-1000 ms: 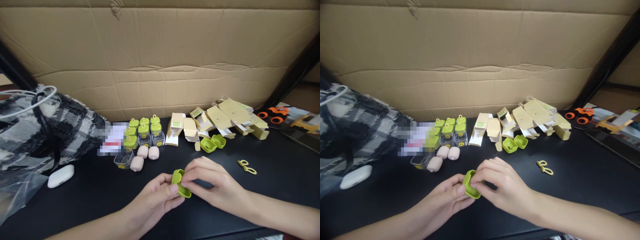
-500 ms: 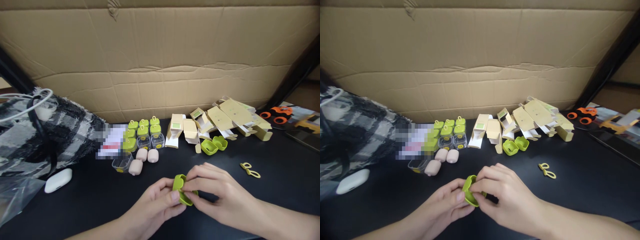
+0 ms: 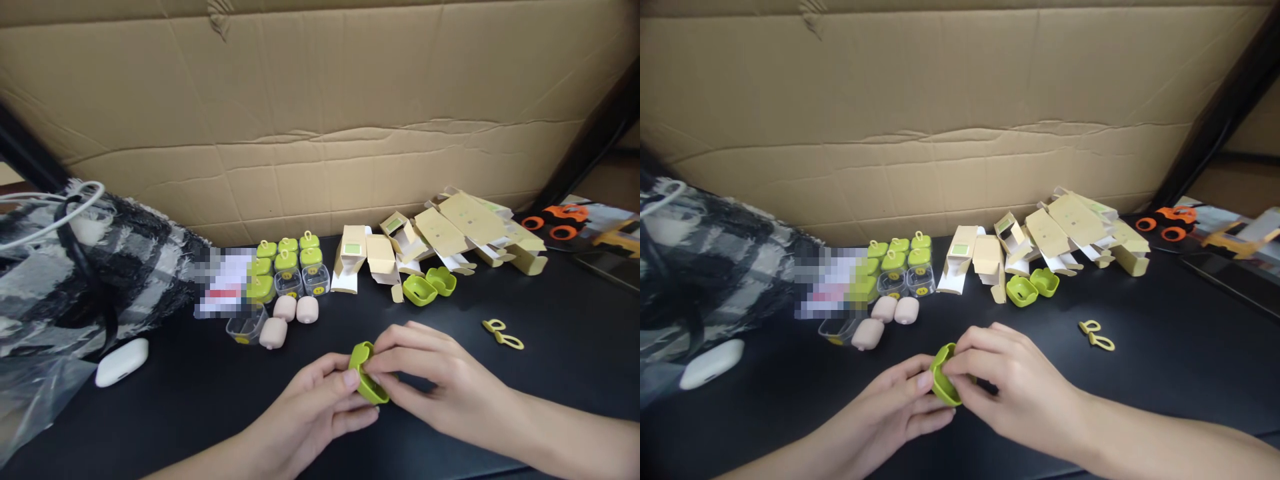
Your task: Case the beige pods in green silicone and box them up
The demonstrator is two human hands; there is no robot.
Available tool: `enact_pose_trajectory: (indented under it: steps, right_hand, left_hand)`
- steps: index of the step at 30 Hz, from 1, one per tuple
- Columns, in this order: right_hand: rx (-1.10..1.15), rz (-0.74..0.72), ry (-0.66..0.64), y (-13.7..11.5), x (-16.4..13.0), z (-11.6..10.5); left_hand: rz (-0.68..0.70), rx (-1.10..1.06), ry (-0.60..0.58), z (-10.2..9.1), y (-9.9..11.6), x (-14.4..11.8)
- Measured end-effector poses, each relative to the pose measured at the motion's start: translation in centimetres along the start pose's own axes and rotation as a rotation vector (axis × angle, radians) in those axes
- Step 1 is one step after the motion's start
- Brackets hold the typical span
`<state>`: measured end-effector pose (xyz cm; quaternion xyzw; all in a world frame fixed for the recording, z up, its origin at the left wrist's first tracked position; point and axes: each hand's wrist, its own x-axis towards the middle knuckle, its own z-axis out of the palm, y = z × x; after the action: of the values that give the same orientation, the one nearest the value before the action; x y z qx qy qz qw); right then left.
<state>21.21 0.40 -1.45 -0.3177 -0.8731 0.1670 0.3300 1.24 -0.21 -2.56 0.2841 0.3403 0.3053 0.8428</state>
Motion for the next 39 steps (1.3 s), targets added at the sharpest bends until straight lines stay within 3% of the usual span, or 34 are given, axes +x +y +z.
enact_pose_trajectory:
  steps: [9, 16, 20, 24, 25, 30, 39]
  right_hand:
    - [0.003, 0.050, -0.058, 0.1, 0.1, 0.3]
    - [-0.075, -0.015, -0.092, -0.2, -0.2, 1.0]
    - [0.082, 0.011, -0.009, -0.2, -0.2, 0.4]
    - [0.250, 0.202, 0.179, 0.4, 0.2, -0.3]
    - [0.275, 0.269, 0.167, 0.6, 0.3, -0.4]
    - [0.538, 0.537, -0.145, 0.6, 0.6, 0.1]
    - [0.508, 0.563, -0.143, 0.5, 0.7, 0.5]
  left_hand:
    - [0.009, -0.005, -0.016, -0.3, -0.1, 0.1]
    - [0.004, 0.024, 0.022, -0.2, -0.5, -0.1]
    - [0.021, -0.018, 0.010, -0.2, -0.3, -0.2]
    - [0.028, -0.042, -0.021, -0.3, 0.1, 0.0]
    - [0.025, -0.031, -0.024, -0.3, 0.2, 0.1]
    - [0.096, 0.081, 0.022, -0.7, -0.8, 0.1]
    - [0.156, 0.171, 0.003, -0.5, -1.5, -0.1]
